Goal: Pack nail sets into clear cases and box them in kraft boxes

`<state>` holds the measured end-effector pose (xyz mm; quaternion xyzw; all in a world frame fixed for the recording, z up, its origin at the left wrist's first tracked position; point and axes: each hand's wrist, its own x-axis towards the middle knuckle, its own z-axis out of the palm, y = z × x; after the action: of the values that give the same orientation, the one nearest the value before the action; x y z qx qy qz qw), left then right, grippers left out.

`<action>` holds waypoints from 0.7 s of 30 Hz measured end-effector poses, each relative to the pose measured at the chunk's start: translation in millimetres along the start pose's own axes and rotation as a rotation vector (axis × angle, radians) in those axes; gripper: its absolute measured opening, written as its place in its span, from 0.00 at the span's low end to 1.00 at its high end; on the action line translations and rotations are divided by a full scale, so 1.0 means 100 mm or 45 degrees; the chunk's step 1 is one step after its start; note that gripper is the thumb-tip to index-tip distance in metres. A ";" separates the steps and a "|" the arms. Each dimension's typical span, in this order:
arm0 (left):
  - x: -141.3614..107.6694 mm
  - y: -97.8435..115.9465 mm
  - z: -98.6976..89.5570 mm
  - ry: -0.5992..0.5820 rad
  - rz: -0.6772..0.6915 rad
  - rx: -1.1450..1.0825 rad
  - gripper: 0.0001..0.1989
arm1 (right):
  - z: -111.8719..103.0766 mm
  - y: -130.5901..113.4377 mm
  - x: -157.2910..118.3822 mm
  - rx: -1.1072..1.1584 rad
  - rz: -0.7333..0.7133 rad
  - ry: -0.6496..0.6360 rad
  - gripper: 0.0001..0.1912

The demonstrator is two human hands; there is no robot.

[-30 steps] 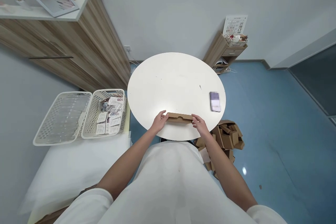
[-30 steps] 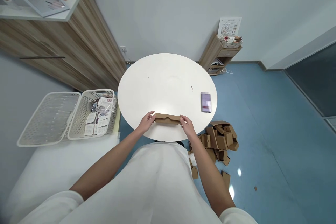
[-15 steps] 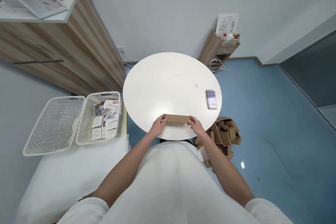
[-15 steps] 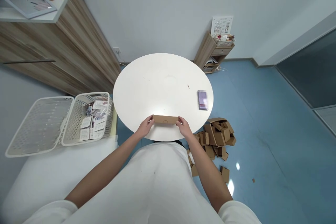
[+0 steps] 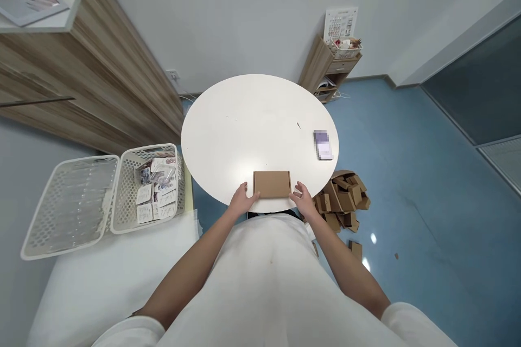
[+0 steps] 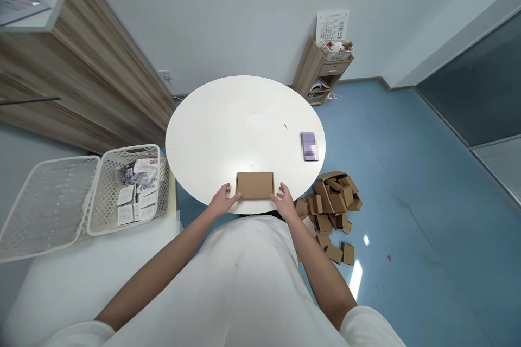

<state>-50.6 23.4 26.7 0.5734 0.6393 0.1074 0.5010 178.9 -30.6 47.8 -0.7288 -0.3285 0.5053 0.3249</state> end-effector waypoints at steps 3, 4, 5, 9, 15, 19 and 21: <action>0.01 0.16 -0.03 0.006 0.017 0.146 0.42 | -0.09 -0.09 -0.04 -0.089 0.018 0.049 0.36; 0.02 0.21 -0.02 0.019 0.035 0.186 0.43 | -0.11 -0.11 -0.06 -0.107 0.011 0.048 0.37; 0.02 0.26 0.00 0.035 0.048 0.225 0.44 | -0.12 -0.12 -0.08 -0.120 0.000 0.040 0.37; 0.03 0.35 0.12 0.076 0.038 0.334 0.47 | -0.07 -0.08 -0.18 -0.116 -0.028 -0.098 0.41; 0.04 0.29 0.17 0.085 0.043 0.419 0.45 | 0.15 0.11 -0.30 -0.264 0.010 -0.299 0.40; 0.02 0.30 0.16 0.067 0.045 0.445 0.45 | 0.18 0.13 -0.32 -0.326 -0.004 -0.221 0.33; 0.01 0.31 0.15 0.056 0.030 0.465 0.45 | 0.15 0.12 -0.29 -0.310 0.004 -0.215 0.30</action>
<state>-19.9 27.2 41.0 0.6599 0.6522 0.0078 0.3731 158.8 -59.0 49.4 -0.7184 -0.4123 0.5218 0.2043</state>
